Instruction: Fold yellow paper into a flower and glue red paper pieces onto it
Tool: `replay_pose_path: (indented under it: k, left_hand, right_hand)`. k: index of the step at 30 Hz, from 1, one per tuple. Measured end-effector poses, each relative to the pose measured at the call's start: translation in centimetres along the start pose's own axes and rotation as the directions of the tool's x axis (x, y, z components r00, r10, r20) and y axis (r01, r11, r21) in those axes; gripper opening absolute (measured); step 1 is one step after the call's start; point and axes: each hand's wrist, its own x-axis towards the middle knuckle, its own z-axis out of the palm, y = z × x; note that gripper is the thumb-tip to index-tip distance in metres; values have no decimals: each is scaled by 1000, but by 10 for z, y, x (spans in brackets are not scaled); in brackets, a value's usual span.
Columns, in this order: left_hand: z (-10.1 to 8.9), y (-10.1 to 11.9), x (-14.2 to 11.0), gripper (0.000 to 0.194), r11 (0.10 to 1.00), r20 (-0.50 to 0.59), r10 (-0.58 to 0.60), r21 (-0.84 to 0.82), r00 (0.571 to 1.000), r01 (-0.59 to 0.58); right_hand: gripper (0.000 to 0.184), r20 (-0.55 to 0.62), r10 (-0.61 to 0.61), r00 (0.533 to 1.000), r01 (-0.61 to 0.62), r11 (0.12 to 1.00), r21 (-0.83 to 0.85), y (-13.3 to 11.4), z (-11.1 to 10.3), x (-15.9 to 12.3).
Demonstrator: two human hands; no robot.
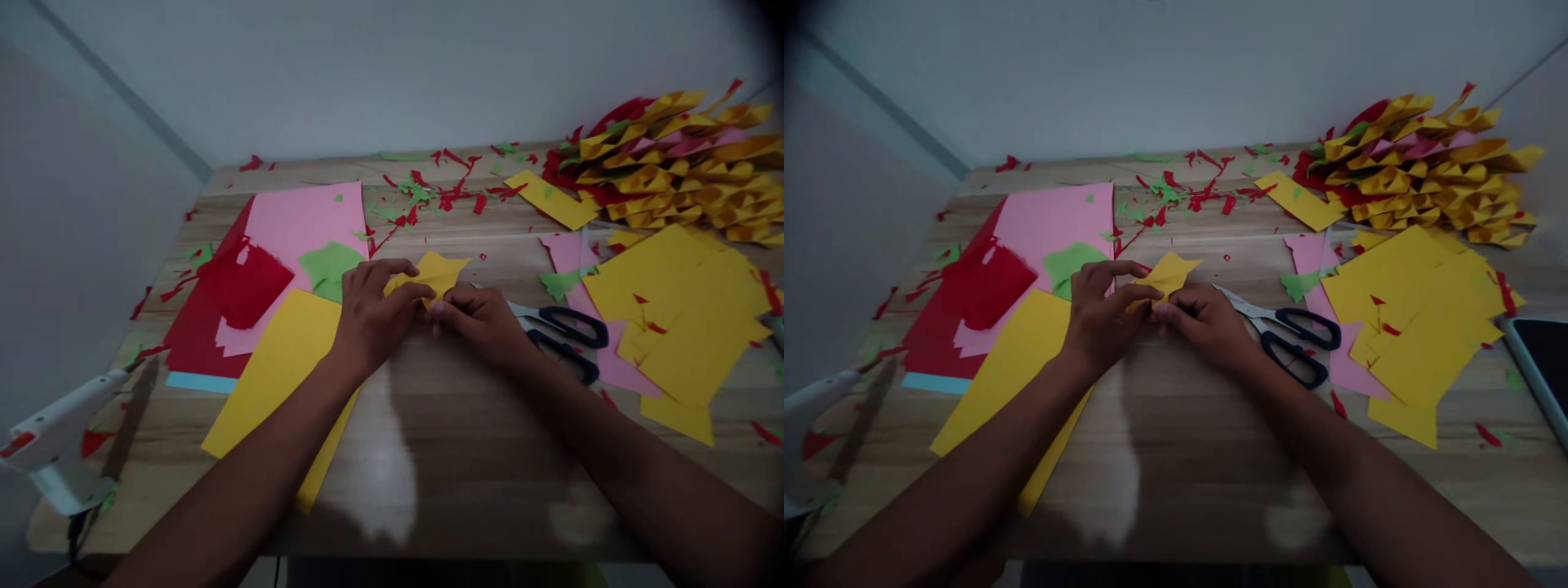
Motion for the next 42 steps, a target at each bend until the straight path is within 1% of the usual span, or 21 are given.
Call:
replay_pose_path:
  k: [4,6,8,11,14,16,18,20,22,25,29,31,33,36,38,40,42]
  left_hand:
    - [-2,0,0,8,1000,-44,-5,21,999,6]
    - [-3,0,1,7,1000,-60,0,21,998,1]
    - [-4,1,1,7,1000,-65,17,14,998,-16]
    - [-2,1,2,15,997,-56,79,18,995,-78]
    - [1,0,1,19,988,-69,151,26,986,-150]
    - [2,-1,0,18,987,-80,160,16,984,-159]
    - [2,-2,-1,16,991,-76,135,-2,988,-135]
    - [1,-1,-2,13,994,-77,98,-30,992,-101]
    - [1,1,-2,14,995,-67,62,-67,996,-67]
    - [1,8,-1,21,982,-12,-21,-186,1000,19]
    - [3,13,0,23,921,80,-128,-361,988,149]
    - [5,12,0,20,890,111,-158,-415,981,190]
    - [7,9,-2,16,847,127,-186,-482,974,225]
    - [10,5,-3,12,774,143,-205,-581,968,250]
    - [11,5,-4,13,747,152,-206,-614,967,256]
    - [10,6,-4,15,734,160,-210,-626,965,263]
    - [9,8,-4,16,726,168,-208,-633,964,267]
  right_hand:
    - [32,84,76,994,-83,993,83,0,1,-2]
    - [31,127,91,988,-107,987,118,0,1,-3]
    - [35,190,84,978,-113,983,148,1,1,-4]
    - [38,281,62,958,-122,972,202,1,-1,-5]
    - [37,345,48,937,-136,962,235,1,-2,-6]
    - [34,365,48,930,-144,960,240,0,-2,-7]
    - [30,340,40,940,-131,960,249,1,-1,-7]
    - [28,277,15,961,-89,962,257,1,-1,-7]
    - [28,211,-3,978,-51,968,247,2,-1,-7]
    - [31,143,10,990,-39,978,204,3,0,-9]
    - [32,28,28,999,-32,988,154,0,7,-13]
    - [29,-49,14,999,-8,994,105,-2,12,-15]
    - [30,-102,-17,995,23,998,51,-2,16,-16]
    - [29,-102,-55,993,54,998,-13,-1,19,-17]
    - [26,-99,-84,992,76,994,-83,0,18,-18]
    - [25,-122,-147,982,122,975,-188,1,17,-18]
    - [25,-154,-241,958,187,936,-299,2,17,-19]
